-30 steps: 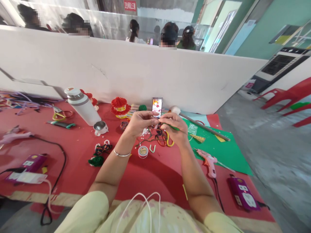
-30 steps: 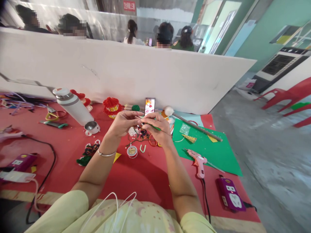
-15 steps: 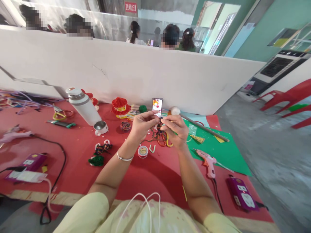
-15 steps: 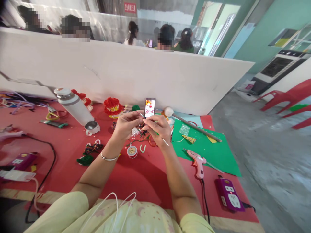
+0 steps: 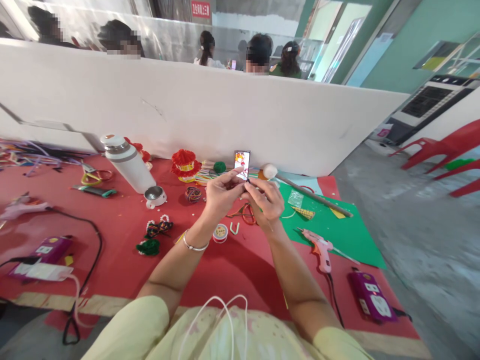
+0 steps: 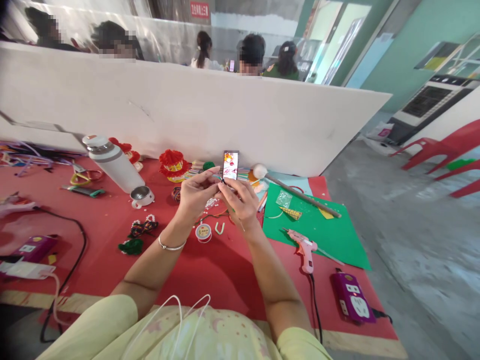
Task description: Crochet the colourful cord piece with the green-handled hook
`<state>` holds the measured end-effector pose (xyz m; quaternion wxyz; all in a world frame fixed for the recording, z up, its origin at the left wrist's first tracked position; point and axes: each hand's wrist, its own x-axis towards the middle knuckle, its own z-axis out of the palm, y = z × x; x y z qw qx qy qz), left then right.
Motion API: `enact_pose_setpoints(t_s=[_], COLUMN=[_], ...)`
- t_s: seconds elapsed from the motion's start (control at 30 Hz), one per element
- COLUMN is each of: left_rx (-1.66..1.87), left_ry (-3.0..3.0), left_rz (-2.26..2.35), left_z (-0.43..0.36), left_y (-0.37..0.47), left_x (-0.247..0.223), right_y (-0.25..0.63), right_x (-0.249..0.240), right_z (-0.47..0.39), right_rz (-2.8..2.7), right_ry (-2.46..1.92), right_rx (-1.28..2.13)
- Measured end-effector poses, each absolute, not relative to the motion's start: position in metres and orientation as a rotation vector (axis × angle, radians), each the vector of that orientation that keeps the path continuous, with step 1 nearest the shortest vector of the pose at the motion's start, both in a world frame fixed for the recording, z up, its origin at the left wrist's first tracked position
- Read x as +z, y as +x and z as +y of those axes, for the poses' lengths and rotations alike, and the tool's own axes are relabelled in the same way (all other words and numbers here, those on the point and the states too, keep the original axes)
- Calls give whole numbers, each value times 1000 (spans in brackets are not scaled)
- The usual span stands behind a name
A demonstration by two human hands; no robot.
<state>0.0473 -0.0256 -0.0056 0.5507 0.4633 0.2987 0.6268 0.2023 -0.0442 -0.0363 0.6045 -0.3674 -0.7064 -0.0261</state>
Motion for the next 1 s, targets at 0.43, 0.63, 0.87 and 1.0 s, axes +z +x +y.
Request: enact_pose_setpoints(t_s=[0.43, 0.63, 0.87, 1.0], left_rx=[852, 783, 676, 648], left_ry=[1142, 1168, 1205, 1186], left_rz=[585, 598, 590, 578], left_z=[0, 6, 10, 11], left_y=[2, -3, -6, -8], left_x=[13, 14, 14, 13], right_y=[232, 236, 240, 238], right_x=[-8, -3, 4, 4], right_z=[-46, -51, -57, -59], right_rz=[-1751, -1784, -1822, -1784], right_ry=[-656, -671, -610, -615], right_rx=[550, 598, 620, 592])
